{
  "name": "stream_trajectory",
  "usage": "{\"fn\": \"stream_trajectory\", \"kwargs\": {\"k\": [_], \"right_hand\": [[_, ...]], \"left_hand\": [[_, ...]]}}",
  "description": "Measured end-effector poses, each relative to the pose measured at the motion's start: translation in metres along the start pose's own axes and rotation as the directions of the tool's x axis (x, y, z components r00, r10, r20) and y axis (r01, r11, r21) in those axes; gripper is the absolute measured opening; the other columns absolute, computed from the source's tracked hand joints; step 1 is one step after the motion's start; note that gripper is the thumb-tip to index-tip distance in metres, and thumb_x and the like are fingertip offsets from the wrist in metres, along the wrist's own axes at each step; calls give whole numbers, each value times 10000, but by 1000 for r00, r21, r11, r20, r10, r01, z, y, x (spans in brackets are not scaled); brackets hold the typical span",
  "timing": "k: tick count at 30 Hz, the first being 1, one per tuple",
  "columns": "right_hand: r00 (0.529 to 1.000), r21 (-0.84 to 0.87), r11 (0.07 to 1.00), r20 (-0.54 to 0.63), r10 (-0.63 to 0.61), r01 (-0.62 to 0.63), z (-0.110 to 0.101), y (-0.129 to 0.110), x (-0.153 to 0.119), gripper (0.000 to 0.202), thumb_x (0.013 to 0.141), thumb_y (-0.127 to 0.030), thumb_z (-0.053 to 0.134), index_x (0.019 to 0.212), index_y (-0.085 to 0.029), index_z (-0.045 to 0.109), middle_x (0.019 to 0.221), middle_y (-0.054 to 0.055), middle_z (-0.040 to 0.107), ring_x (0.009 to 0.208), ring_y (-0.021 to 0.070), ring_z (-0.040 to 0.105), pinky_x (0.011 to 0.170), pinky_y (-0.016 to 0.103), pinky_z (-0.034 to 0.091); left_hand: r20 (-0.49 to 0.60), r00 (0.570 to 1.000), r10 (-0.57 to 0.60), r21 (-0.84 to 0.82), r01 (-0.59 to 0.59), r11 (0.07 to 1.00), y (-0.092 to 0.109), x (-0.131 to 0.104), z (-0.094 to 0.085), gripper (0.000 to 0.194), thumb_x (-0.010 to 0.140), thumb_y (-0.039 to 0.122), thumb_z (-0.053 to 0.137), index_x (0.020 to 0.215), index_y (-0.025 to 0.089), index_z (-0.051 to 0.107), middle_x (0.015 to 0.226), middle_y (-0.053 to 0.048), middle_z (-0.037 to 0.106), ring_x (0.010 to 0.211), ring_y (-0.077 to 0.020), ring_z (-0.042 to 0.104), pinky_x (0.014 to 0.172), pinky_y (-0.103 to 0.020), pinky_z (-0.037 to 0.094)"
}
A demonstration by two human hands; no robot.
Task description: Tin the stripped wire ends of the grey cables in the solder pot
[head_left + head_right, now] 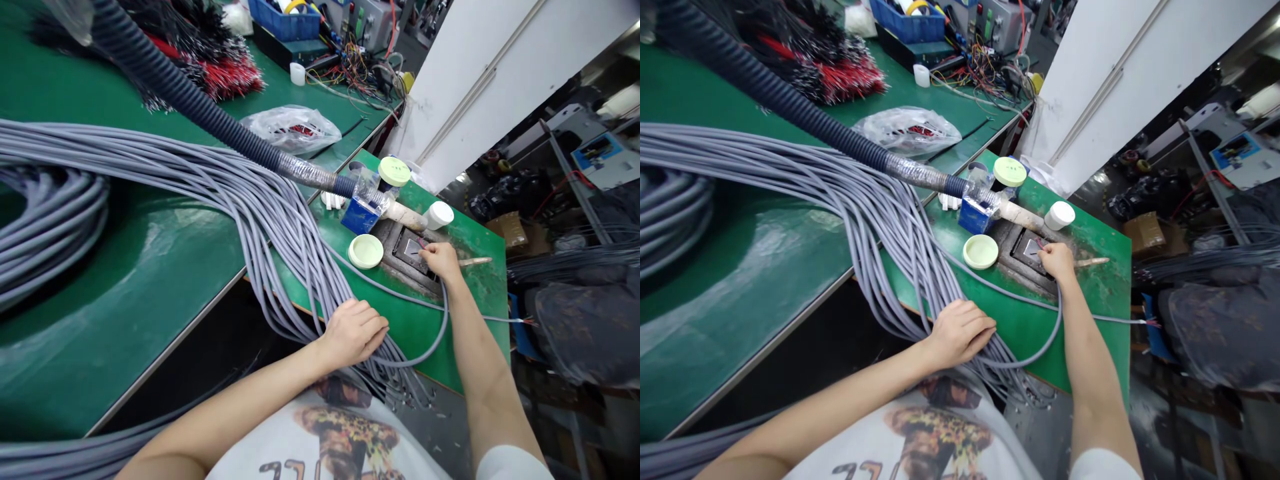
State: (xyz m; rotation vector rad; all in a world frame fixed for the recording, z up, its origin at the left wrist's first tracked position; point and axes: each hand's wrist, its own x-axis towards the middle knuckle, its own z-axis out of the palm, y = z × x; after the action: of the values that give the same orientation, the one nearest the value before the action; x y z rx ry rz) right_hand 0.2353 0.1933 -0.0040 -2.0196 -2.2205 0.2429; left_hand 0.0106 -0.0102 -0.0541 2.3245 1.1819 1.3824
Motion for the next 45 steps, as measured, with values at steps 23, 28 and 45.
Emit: {"fn": "stream_trajectory", "kwargs": {"k": [23, 28, 45], "right_hand": [[885, 504, 761, -11, -466, 408, -23, -114, -53, 180, 799, -291, 613, 707, -160, 696, 661, 0, 559, 600, 107, 491, 571, 249, 355], [935, 635, 714, -41, -351, 296, -28, -120, -68, 247, 784, -327, 633, 608, -154, 633, 585, -22, 494, 557, 94, 435, 547, 244, 333], [947, 660, 706, -24, -322, 256, -30, -129, -87, 255, 782, -319, 628, 591, -149, 638, 539, -25, 505, 518, 85, 422, 509, 233, 315]], "left_hand": [[-26, 996, -88, -155, 83, 984, 4, 4, -7, 102, 868, 216, 543, 872, 166, 631, 719, -29, 648, 664, -144, 533, 627, -320, 338], [58, 789, -612, -781, 417, 464, 10, 31, -21, 134, 836, 282, 603, 892, 164, 629, 734, -25, 619, 658, -121, 547, 622, -257, 415], [283, 533, -797, -959, 161, -233, -11, 73, -9, 265, 711, 328, 730, 783, 139, 559, 670, 30, 540, 506, -37, 451, 494, -164, 345]]}}
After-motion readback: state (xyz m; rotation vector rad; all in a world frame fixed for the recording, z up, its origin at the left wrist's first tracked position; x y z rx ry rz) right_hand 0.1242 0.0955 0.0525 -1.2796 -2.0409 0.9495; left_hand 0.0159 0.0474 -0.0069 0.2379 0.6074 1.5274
